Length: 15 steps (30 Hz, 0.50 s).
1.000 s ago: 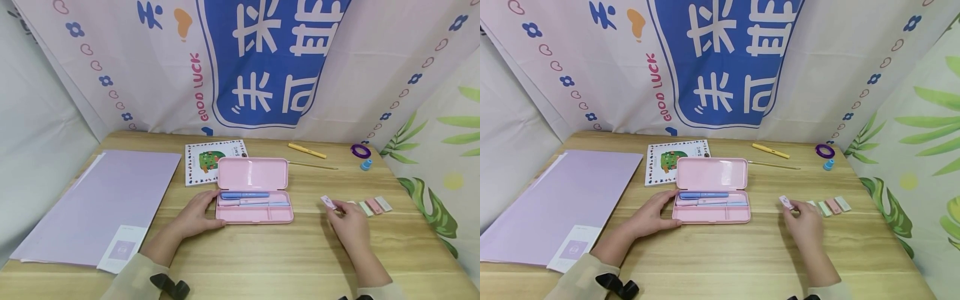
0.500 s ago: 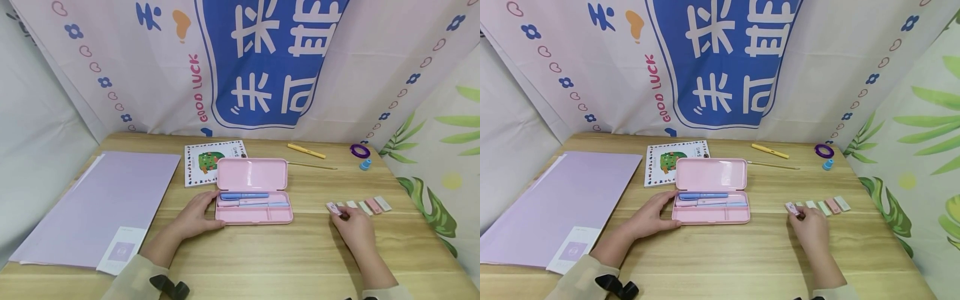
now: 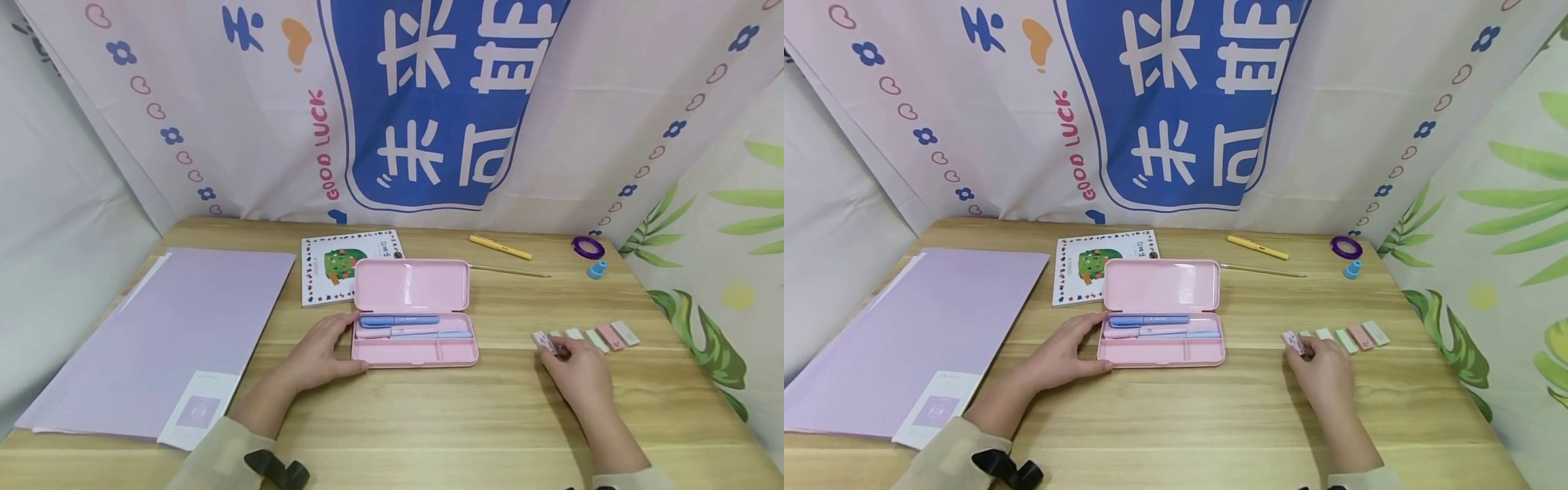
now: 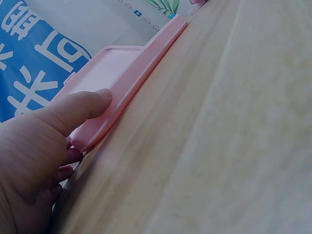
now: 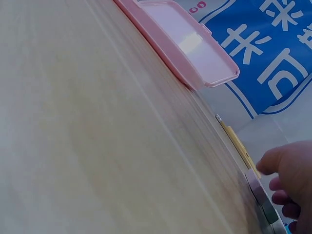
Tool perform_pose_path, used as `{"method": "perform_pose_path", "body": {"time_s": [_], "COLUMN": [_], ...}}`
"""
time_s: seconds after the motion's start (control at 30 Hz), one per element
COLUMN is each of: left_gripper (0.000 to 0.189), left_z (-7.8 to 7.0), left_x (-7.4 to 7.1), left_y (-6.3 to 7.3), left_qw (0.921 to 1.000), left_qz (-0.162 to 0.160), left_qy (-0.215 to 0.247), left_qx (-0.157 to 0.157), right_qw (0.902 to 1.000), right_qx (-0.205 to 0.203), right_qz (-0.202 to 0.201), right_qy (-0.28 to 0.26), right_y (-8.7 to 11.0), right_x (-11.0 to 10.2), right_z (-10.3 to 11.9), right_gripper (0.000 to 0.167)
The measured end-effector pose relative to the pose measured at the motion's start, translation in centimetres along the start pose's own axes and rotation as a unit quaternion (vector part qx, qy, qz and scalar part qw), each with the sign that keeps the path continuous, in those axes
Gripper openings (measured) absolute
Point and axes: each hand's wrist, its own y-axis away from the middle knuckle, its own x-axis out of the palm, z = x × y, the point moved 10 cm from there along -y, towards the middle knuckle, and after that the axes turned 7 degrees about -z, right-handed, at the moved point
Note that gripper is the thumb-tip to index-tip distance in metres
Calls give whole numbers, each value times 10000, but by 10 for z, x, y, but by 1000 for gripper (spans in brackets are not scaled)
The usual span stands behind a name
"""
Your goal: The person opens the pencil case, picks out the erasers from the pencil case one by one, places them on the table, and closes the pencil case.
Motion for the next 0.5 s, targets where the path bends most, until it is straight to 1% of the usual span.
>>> {"method": "perform_pose_path", "body": {"time_s": [0.1,0.23,0.37,0.5], "left_gripper": [94,95,95,95], "left_z": [1,2,3,3], "left_x": [-1,-1,0,1], "left_y": [0,0,0,0], "left_qw": [10000,10000,10000,9999], "left_qz": [-5,2,36,56], "left_qy": [-10,-7,-30,-43], "left_qx": [-8,-48,-86,-90], "right_qw": [9997,9976,9931,9875], "right_qx": [-88,-419,-695,-896], "right_qz": [-108,-125,87,429], "right_qy": [-176,-529,-938,-1223], "right_y": [-2,-9,-24,-46], "right_x": [-3,-2,6,19], "right_z": [7,24,48,76], "right_gripper": [51,51,53,53]}}
